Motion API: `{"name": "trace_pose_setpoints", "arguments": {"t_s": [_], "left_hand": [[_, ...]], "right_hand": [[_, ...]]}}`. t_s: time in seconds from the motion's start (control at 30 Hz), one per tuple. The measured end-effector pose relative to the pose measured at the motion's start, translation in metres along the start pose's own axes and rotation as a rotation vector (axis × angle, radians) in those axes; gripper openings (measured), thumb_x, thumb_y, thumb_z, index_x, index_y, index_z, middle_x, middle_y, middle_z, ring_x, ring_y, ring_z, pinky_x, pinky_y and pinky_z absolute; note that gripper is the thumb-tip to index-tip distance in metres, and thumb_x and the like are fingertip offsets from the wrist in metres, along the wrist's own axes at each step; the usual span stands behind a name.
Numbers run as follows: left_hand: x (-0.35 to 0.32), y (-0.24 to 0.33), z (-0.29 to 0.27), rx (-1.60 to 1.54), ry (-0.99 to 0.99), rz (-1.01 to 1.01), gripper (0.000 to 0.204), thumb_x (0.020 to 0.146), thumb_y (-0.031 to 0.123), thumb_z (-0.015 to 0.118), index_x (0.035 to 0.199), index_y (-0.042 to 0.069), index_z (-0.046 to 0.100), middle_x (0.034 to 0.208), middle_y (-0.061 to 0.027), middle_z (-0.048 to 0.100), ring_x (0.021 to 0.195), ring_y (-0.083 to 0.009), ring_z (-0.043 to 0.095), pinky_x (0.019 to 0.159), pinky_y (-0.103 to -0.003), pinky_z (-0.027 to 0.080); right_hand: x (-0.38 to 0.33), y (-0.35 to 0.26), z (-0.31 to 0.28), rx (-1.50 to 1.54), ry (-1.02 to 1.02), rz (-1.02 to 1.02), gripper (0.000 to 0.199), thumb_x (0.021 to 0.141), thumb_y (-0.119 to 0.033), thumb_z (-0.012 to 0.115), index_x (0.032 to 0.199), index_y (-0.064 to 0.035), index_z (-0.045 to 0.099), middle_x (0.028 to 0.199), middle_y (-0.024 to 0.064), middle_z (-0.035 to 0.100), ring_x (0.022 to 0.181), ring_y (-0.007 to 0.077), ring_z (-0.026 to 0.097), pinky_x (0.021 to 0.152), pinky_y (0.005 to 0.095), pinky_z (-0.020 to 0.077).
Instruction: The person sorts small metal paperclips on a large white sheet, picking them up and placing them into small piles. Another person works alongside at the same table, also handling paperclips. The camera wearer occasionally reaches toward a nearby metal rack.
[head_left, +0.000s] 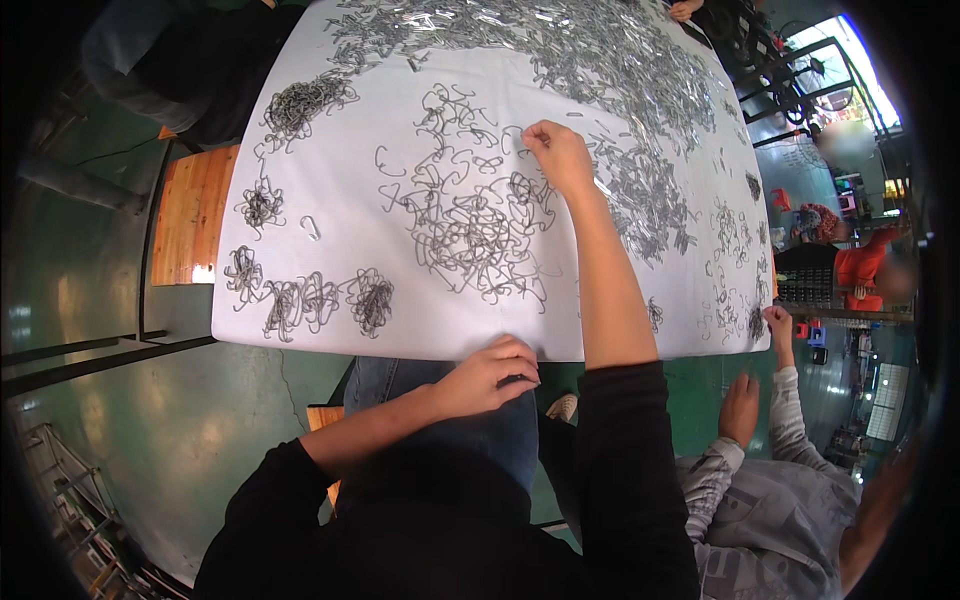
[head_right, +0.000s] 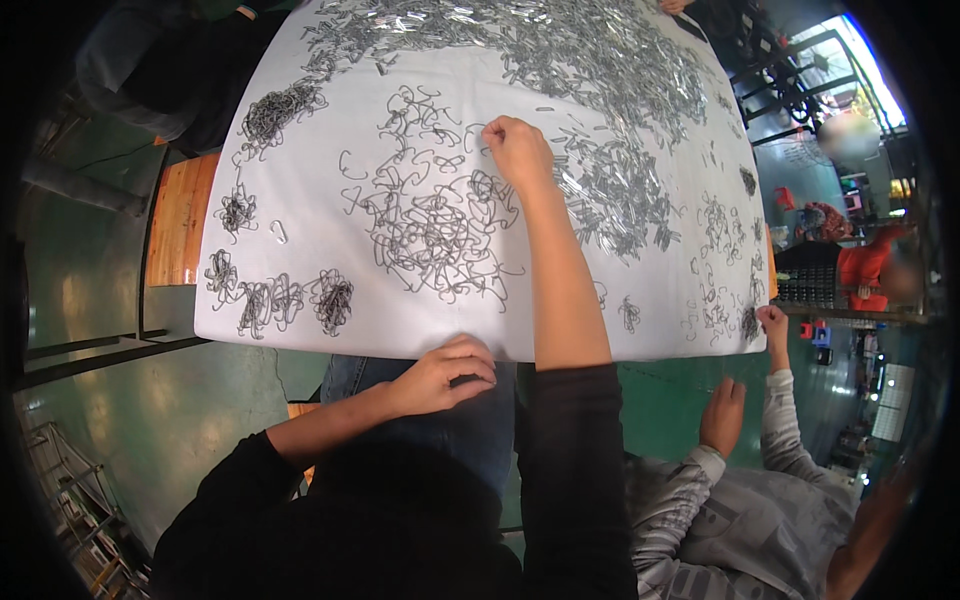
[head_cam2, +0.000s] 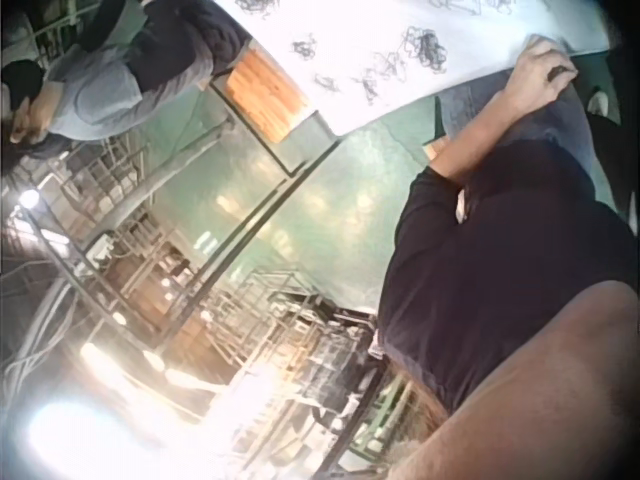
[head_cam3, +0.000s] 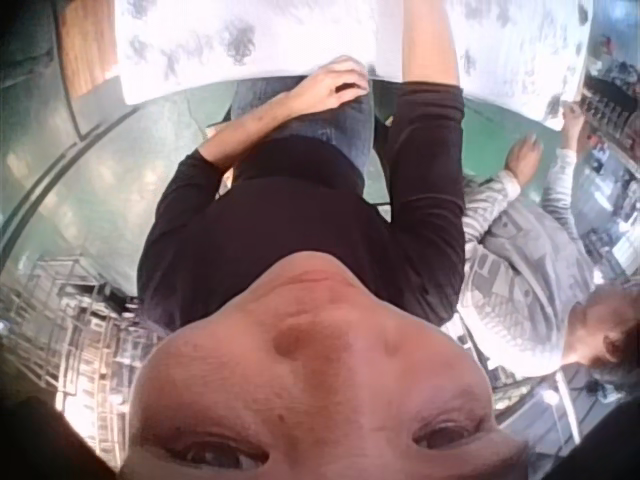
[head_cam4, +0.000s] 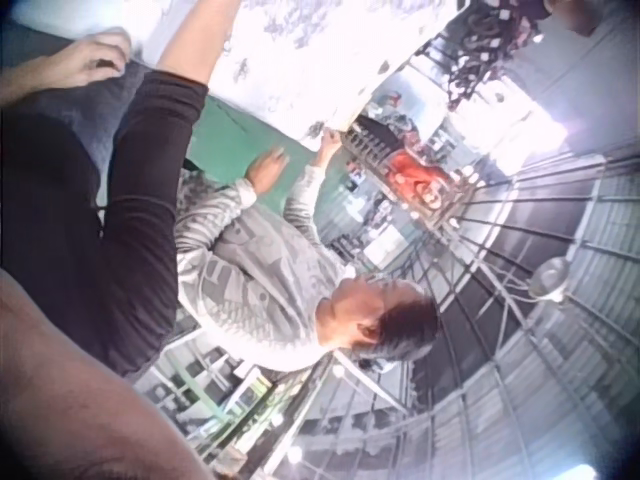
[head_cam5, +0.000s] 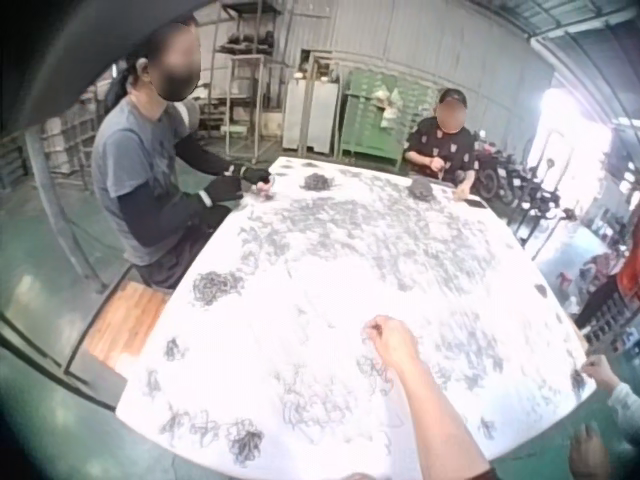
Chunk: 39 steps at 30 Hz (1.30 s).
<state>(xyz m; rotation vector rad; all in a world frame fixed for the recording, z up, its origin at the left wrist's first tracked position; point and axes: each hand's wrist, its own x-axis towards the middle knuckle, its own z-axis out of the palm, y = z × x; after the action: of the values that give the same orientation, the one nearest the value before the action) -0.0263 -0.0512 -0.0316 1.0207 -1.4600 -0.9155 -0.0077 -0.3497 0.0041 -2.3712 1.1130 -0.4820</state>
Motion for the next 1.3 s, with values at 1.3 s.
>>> {"name": "trace_pose_setpoints", "arguments": {"t_s": [1.3], "left_hand": [[-0.008, 0.031, 0.022, 0.079, 0.133, -0.027, 0.012, 0.079, 0.002, 0.072, 0.091, 0.002, 0.067, 0.097, -0.0096, 0.064, 0.093, -0.0238, 0.062, 0.08, -0.032, 0.05]], "right_hand": [[-0.35, -0.066, -0.069, 1.114, 0.402, 0.429, 0.027, 0.082, 0.006, 0.069, 0.103, 0.0002, 0.053, 0.086, 0.0089, 0.066, 0.071, 0.0162, 0.068, 0.061, 0.0226, 0.0506]]}}
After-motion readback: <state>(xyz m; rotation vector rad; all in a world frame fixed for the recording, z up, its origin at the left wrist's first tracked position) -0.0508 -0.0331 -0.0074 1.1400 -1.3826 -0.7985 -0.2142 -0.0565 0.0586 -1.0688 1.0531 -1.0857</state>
